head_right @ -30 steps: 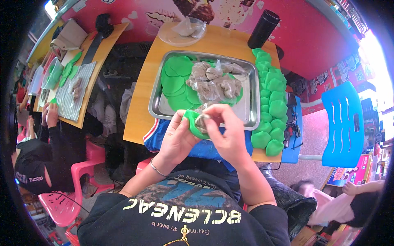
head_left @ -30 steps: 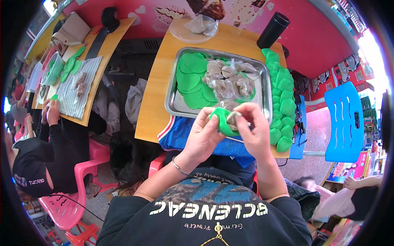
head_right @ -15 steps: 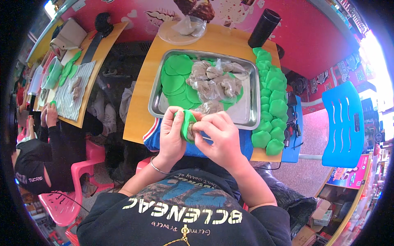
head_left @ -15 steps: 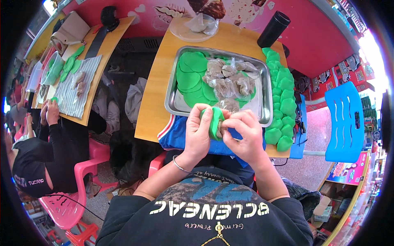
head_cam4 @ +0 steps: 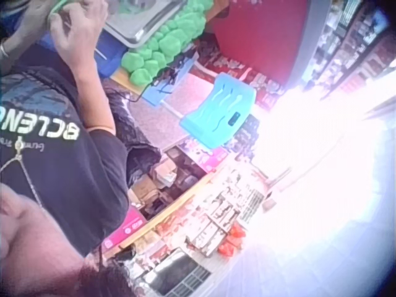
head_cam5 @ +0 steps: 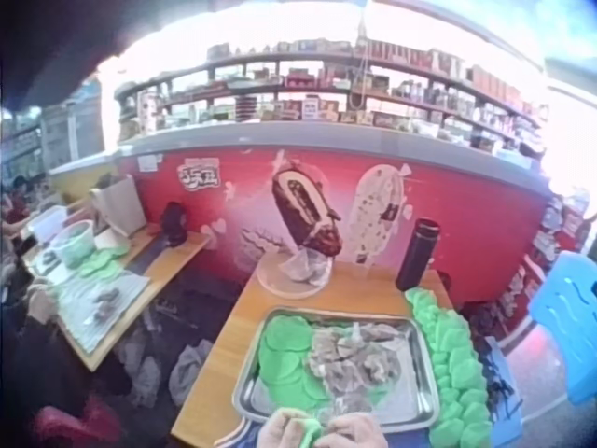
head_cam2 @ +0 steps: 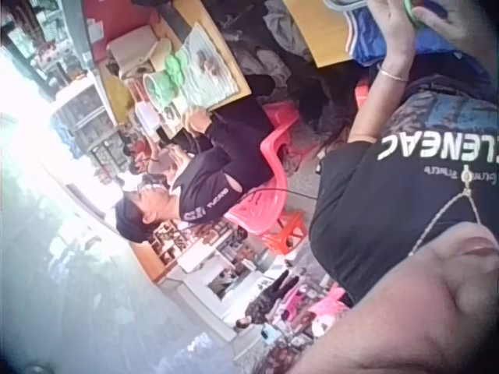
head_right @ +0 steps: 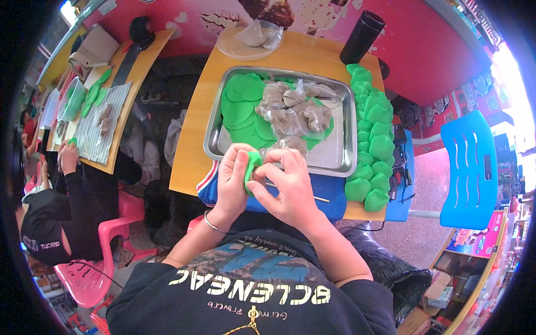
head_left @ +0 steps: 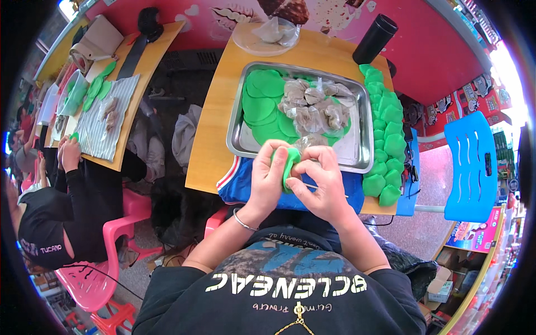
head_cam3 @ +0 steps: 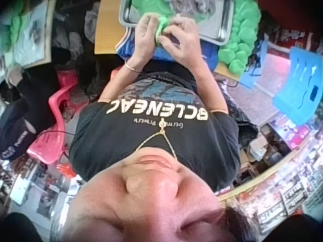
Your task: The person wraps small beige items in green circular sheets, folds the edges, and secures them with a thin stick. The wrapped items are placed on a metal tray. The person repeats this process for multiple items.
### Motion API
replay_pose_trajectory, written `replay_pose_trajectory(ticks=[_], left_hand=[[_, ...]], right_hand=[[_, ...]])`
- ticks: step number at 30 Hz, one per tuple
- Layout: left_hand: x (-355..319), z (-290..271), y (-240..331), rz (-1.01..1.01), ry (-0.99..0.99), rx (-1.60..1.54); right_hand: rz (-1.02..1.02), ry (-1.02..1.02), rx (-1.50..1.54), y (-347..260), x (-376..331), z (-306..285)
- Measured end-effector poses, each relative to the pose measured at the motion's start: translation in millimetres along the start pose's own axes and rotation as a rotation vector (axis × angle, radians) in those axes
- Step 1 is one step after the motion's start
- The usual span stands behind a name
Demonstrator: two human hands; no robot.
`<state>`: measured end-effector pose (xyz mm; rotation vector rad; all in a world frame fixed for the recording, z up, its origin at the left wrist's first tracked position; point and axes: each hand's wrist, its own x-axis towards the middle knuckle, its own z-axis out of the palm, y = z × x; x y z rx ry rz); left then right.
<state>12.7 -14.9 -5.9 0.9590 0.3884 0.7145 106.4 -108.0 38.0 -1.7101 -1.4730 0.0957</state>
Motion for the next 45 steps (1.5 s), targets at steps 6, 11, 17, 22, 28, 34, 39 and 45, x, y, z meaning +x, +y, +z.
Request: replay_pose_trajectory(ticks=[6,11,17,22,28,34,39,45], left_hand=[[0.0,11.0,6.0,0.061,0.061,0.047],[1.5,9.1,4.3,0.179,0.068,0.163],[0.6,6.2,9.5,0.199,0.06,0.191],[0.1,10.4,16.4,0.205,0.13,0.047],[1.6,4.9,8.8,0.333,0.119,0.212],[-0.1,-0.4,14.2,0.201,0.008,0.068],[4.6,-1.8,7.5,0.17,0.061,0.07],[6.5,3.7,7.6,0.086,0.057,-0.226]], right_hand=[[-0.008,0.153,0.024,3.9,-4.2,7.0],[-0.007,0.165,-0.079,1.5,-11.0,14.6],[-0.021,0.071,-0.11,-3.4,5.2,7.0],[0.067,0.177,0.098,-3.1,7.0,7.5],[0.014,0.037,0.014,-9.8,12.1,18.2],[-0.004,-0.059,-0.024,-9.3,19.5,7.7],[-0.016,0.019,-0.12,-3.7,15.9,12.4],[0.013,0.096,-0.017,-3.8,9.4,9.0]])
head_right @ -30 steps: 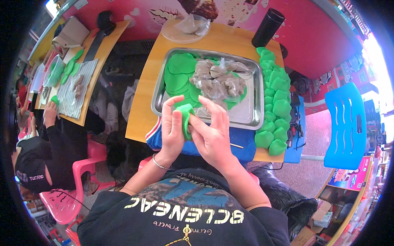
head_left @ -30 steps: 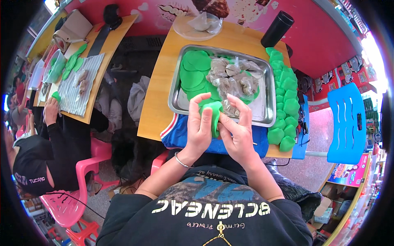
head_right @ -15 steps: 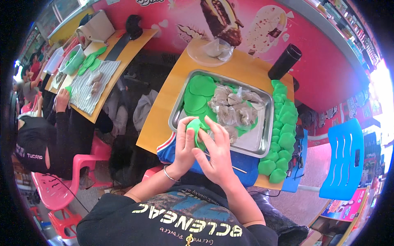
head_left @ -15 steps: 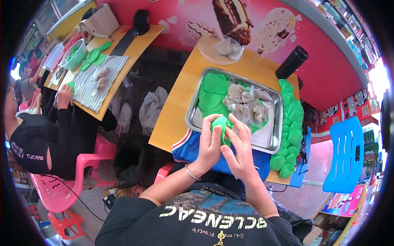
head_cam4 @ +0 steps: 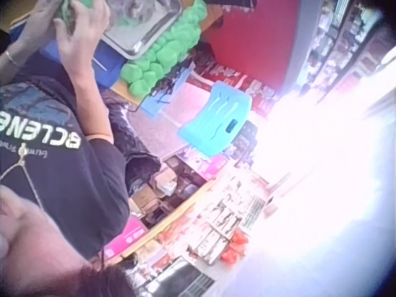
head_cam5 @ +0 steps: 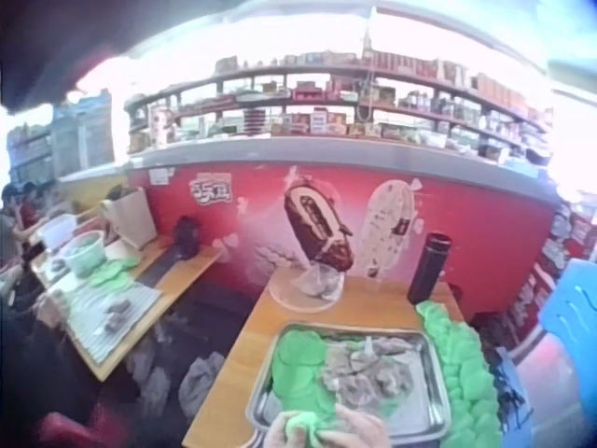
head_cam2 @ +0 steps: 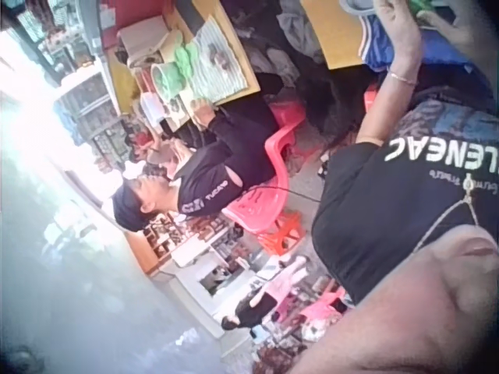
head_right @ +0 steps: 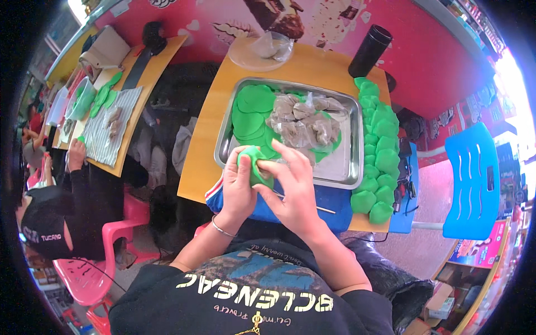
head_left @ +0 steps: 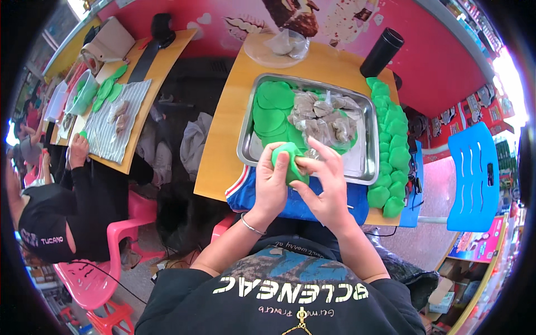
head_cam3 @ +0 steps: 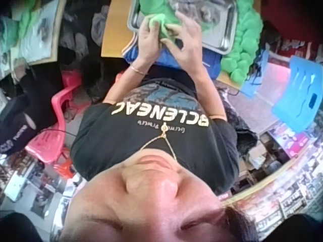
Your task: The person wraps small beige items in green circular sheets, folds the edges, and secures them with a thin stick. The wrapped items are placed on a metal tray. The person repeats this process for multiple items.
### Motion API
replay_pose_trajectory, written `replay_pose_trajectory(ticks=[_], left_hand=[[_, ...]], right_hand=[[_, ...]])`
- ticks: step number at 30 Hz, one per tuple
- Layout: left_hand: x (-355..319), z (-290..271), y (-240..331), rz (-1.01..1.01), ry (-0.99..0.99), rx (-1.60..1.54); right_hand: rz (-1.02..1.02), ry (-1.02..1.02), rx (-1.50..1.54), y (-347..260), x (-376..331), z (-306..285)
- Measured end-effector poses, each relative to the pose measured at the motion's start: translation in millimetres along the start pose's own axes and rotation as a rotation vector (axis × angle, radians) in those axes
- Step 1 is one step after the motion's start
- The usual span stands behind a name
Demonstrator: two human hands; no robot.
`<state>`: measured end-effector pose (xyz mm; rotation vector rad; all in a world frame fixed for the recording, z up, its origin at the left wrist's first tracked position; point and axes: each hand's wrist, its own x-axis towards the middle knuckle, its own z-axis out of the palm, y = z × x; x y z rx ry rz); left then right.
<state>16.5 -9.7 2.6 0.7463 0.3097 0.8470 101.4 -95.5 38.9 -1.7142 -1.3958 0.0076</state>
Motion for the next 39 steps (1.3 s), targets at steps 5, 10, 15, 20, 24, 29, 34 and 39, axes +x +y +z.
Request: replay_pose_trajectory(ticks=[5,10,15,20,24,29,34,39], left_hand=[[-0.6,5.2,-2.1,-0.019,-0.015,-0.09],[-0.8,2.6,-4.9,-0.002,-0.027,-0.12],[-2.4,0.2,-2.4,0.021,-0.066,0.044],[-4.9,-5.1,-10.1,0.104,-0.06,0.165],[-5.2,0.8,-10.3,0.078,-0.032,0.017],[-5.9,-3.6,-11.6,0.05,-0.115,0.029],[-5.5,1.1,-8.3,0.003,-0.078,-0.039],[-3.8,-3.1,-10.8,-0.03,-0.045,-0.046]], right_hand=[[-0.06,0.101,-0.034,7.7,-7.1,0.3],[-0.034,0.123,-0.058,4.8,-6.0,3.5],[-0.047,0.007,-0.09,0.1,-0.1,-8.6],[-0.021,0.049,-0.088,2.4,-2.7,-9.3],[0.037,0.137,-0.043,3.9,-6.1,-3.5],[-0.04,-0.028,-0.046,4.9,-4.8,-8.6],[-0.067,0.002,-0.072,8.6,-6.2,-3.9],[-0.039,-0.09,-0.073,9.0,-2.7,-3.8]])
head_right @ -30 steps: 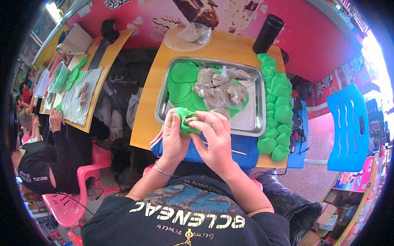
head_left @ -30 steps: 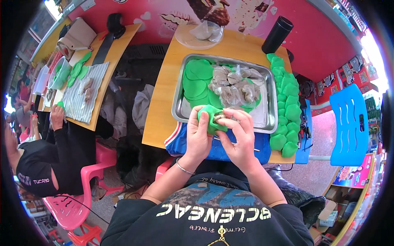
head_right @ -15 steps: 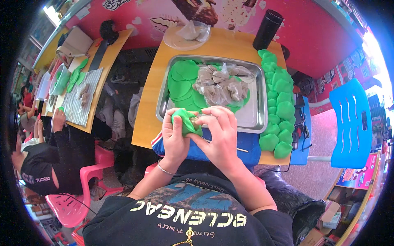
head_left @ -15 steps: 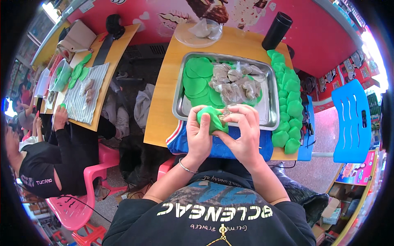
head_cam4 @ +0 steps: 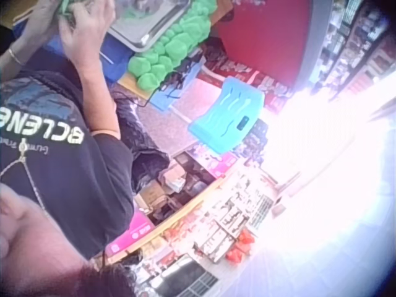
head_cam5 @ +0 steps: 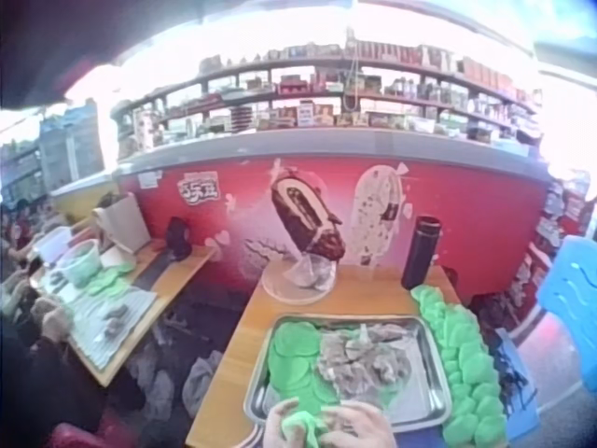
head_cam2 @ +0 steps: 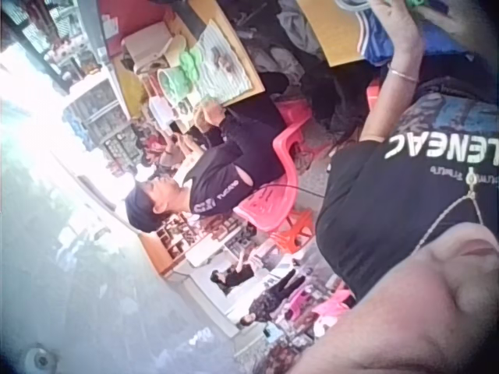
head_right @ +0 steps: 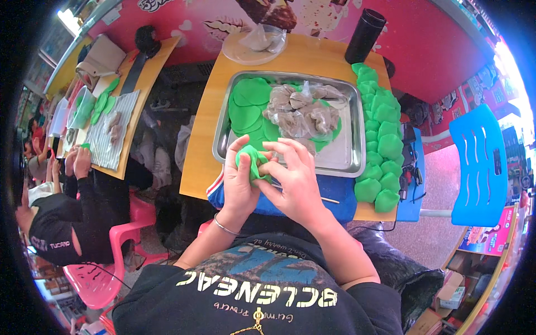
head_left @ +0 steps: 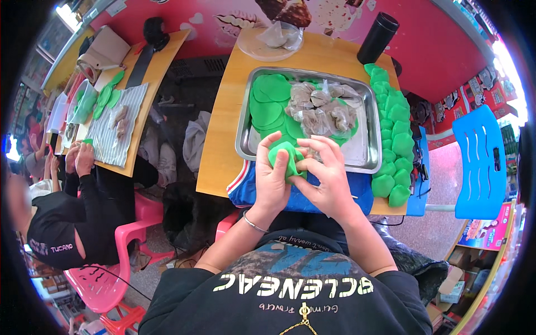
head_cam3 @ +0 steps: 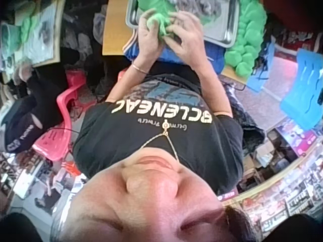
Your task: The person wraps small beige items in green circular sheets, folds the edges, and secures them with a thin stick. The wrapped items are placed on a metal tray. The person repeats this process for multiple items.
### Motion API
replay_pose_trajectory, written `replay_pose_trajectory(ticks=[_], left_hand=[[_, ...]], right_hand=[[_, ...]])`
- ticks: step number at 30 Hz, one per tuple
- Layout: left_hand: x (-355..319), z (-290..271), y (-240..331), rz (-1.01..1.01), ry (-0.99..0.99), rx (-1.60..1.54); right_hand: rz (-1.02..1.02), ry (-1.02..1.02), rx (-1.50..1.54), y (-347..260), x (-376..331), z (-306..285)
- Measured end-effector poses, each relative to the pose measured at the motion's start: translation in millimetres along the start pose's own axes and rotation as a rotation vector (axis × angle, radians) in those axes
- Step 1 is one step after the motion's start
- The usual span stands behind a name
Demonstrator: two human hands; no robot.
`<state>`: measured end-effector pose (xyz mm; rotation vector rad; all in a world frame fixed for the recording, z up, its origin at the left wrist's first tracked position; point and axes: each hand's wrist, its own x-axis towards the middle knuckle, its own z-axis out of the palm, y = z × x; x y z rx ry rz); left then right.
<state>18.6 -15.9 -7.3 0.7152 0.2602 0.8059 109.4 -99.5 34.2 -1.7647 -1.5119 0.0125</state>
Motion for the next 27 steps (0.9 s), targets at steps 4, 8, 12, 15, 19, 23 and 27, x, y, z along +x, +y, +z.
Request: replay_pose_trajectory(ticks=[4,8,12,15,19,23,27], left_hand=[[-0.8,-5.7,3.2,-0.099,-0.017,-0.052],[1.4,-4.7,4.2,-0.174,-0.008,-0.182],[4.3,-7.7,7.1,-0.155,-0.047,-0.173],[3.0,-4.6,8.2,-0.131,-0.025,-0.183],[-0.7,-3.6,6.7,-0.075,0.002,-0.168],[2.1,-1.7,4.7,-0.076,-0.003,-0.149],[5.4,-9.6,5.7,-0.125,-0.042,-0.104]], right_hand=[[0.081,0.023,0.187,3.8,-3.1,2.5],[0.024,0.06,0.123,3.5,-2.5,7.0],[0.006,0.125,0.106,3.2,-8.1,16.0],[-0.015,0.101,0.087,4.6,-6.3,15.8],[0.049,0.078,0.144,3.5,-5.6,12.2],[0.031,0.108,0.08,2.5,-4.7,18.5],[0.031,0.104,0.09,4.8,-1.3,15.4]])
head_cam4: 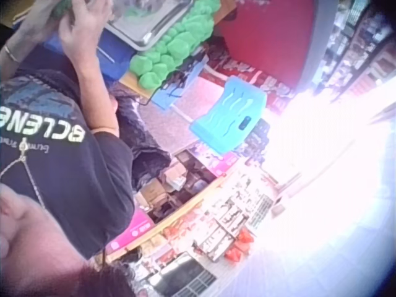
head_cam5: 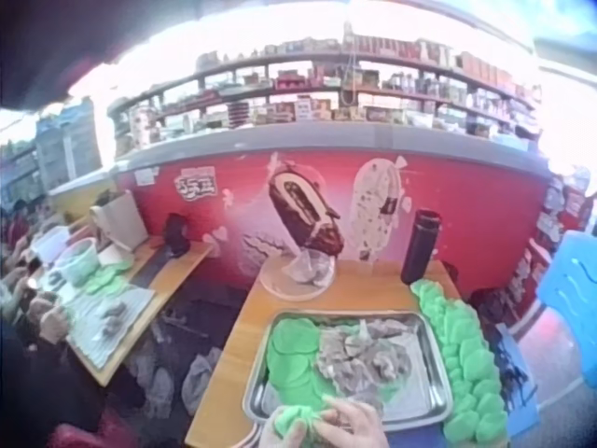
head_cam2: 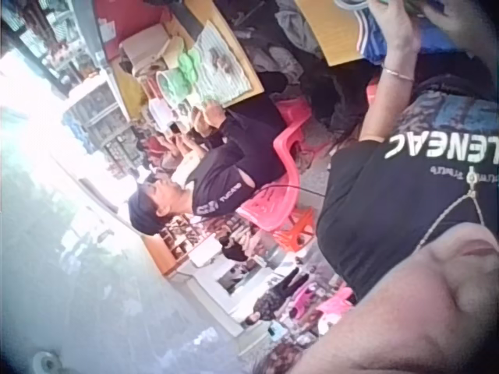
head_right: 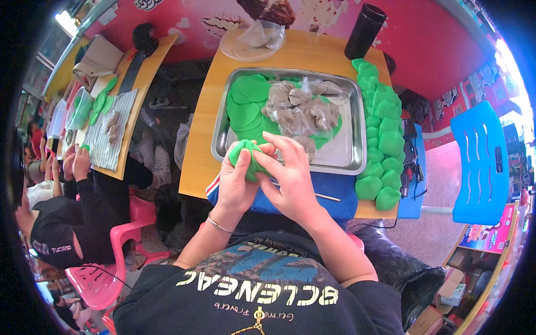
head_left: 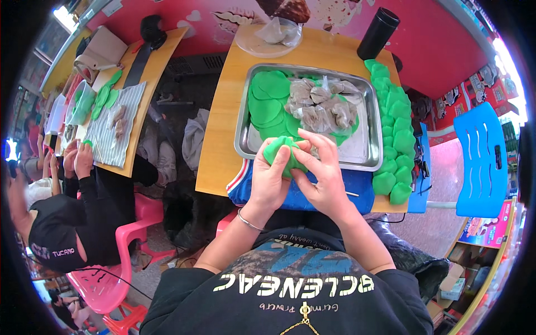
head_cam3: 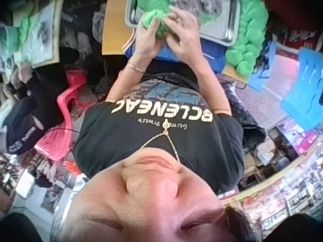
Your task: The person wraps small beige items in green circular sheets, folds the edges, and secures them with a thin stick. The wrapped items are placed on a metal tray. The person repeats this process for multiple items.
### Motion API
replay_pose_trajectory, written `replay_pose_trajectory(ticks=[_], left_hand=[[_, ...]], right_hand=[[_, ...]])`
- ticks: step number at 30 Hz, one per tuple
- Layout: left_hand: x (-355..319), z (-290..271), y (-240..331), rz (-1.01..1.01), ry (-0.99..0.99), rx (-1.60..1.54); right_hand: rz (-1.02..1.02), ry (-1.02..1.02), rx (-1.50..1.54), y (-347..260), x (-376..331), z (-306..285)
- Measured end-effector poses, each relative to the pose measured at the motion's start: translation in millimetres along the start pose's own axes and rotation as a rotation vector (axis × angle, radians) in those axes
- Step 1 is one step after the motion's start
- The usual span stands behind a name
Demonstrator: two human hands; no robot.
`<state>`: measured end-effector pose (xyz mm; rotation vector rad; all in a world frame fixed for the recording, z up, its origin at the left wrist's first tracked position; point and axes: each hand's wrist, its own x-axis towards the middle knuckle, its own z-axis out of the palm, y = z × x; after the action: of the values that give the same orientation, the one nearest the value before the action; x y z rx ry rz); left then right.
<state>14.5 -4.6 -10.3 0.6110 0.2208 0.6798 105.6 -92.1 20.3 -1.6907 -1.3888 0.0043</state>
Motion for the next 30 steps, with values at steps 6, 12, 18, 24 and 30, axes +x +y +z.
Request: replay_pose_trajectory(ticks=[6,12,18,24,30], left_hand=[[-4.1,5.9,-3.8,-0.127,0.064,-0.029],[-6.4,3.1,-12.2,-0.151,0.0,0.042],[-9.4,18.0,-15.7,-0.158,0.078,0.005],[-9.7,29.6,-22.6,-0.15,0.096,-0.037],[-7.1,24.9,-30.7,-0.098,0.018,0.016]], right_hand=[[0.057,-0.095,0.126,8.7,0.5,-18.0],[0.168,0.006,0.166,14.8,-7.8,-26.2],[0.443,0.059,0.314,5.8,-9.6,-30.7],[0.12,0.107,0.064,22.1,-12.2,-28.3],[0.325,-0.042,0.236,9.8,-6.3,-43.2]])
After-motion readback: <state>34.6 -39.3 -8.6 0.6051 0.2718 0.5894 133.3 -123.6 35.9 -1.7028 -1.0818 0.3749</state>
